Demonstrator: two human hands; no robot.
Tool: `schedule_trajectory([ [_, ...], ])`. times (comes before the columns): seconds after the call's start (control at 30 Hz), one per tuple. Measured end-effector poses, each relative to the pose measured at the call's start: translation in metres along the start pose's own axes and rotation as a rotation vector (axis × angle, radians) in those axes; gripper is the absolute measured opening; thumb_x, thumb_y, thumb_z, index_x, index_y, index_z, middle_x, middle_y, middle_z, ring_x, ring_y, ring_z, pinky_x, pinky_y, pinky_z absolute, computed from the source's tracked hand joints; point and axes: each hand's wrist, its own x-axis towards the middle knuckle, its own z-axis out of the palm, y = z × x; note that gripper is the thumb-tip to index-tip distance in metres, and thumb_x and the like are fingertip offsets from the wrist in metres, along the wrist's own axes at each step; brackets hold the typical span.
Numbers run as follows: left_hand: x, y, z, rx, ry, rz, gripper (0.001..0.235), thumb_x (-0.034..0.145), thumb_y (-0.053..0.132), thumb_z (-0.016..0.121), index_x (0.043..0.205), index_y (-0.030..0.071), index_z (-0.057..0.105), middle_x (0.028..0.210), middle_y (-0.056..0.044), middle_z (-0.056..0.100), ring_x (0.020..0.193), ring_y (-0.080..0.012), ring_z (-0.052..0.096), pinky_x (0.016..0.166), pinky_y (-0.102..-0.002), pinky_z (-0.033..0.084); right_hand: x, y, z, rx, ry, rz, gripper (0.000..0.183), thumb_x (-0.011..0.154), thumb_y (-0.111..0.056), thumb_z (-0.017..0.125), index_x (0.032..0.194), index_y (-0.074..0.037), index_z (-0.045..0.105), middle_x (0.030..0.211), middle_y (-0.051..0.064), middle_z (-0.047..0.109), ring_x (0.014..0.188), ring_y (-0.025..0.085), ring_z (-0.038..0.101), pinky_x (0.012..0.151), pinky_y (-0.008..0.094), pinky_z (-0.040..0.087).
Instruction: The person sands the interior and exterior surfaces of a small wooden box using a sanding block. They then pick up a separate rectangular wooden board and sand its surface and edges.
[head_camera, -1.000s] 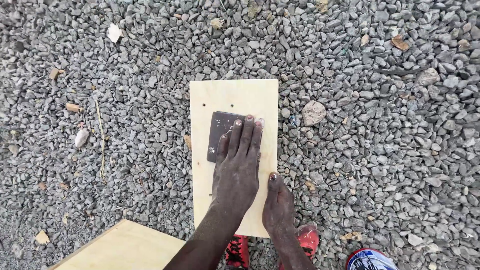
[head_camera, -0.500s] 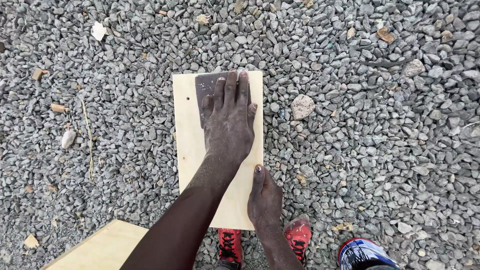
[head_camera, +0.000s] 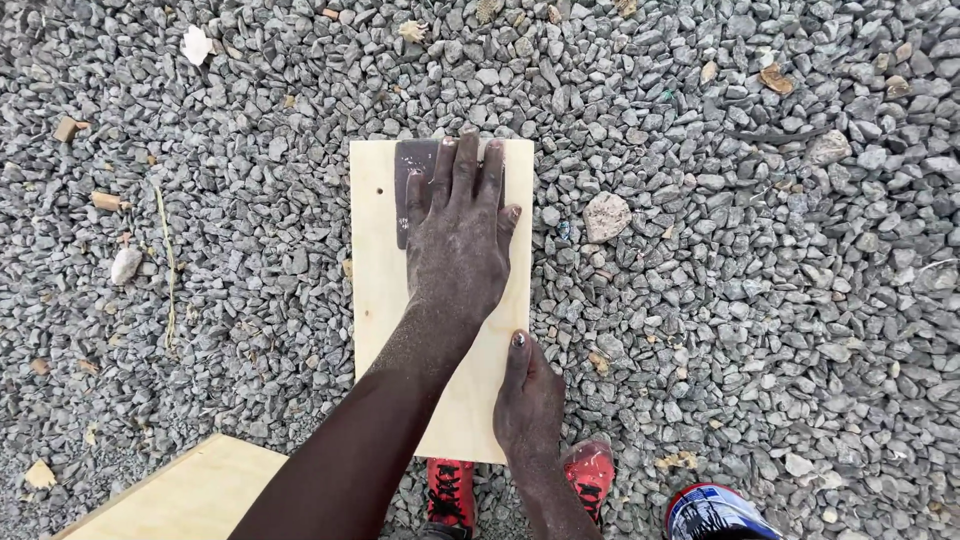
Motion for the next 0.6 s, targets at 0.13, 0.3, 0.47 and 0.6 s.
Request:
schedule_trajectory([
  [0.13, -0.032, 0.007, -0.01, -0.034, 0.023, -0.005, 0.075, 0.132, 0.049, 0.044, 0.199, 0.02, 0.027, 0.207, -0.006, 0.022, 0.192, -0.0302, 0.019, 0.151, -0.063, 0.018, 0.002, -0.003, -0.001, 0.008, -0.003, -0.072, 0.061, 0.129, -0.061, 0.039, 0.089, -0.018, 0.056, 0.075, -0.004, 0.047, 0.073, 0.014, 0.043, 0.066, 0.042, 0.037],
  [0.3, -0.001, 0.0, -0.006, 0.015, 0.03, 0.09, 0.08, 0.128, 0.059, 0.054, 0.194, 0.017, 0.037, 0.203, -0.013, 0.031, 0.187, -0.0372, 0.029, 0.149, -0.065, 0.021, -0.003, 0.0, -0.008, -0.063, 0.047, -0.048, 0.063, 0.128, -0.062, 0.041, 0.086, -0.018, 0.058, 0.068, -0.003, 0.043, 0.067, 0.015, 0.041, 0.064, 0.044, 0.031],
  [0.47, -0.023, -0.007, -0.012, 0.038, 0.027, 0.15, 0.082, 0.129, 0.063, 0.048, 0.196, 0.017, 0.034, 0.207, -0.01, 0.02, 0.191, -0.0343, 0.019, 0.15, -0.065, 0.022, 0.003, -0.002, -0.008, -0.074, 0.049, -0.077, 0.06, 0.13, -0.058, 0.042, 0.087, -0.018, 0.054, 0.069, -0.003, 0.043, 0.068, 0.015, 0.041, 0.064, 0.045, 0.033],
  [0.6, 0.005, 0.004, -0.01, -0.061, 0.033, 0.101, 0.084, 0.128, 0.069, 0.048, 0.195, 0.018, 0.039, 0.204, -0.011, 0.027, 0.189, -0.038, 0.023, 0.15, -0.067, 0.019, -0.004, -0.002, -0.013, -0.017, 0.03, -0.045, 0.057, 0.13, -0.056, 0.043, 0.09, -0.019, 0.059, 0.071, -0.006, 0.052, 0.069, 0.012, 0.047, 0.064, 0.042, 0.036],
])
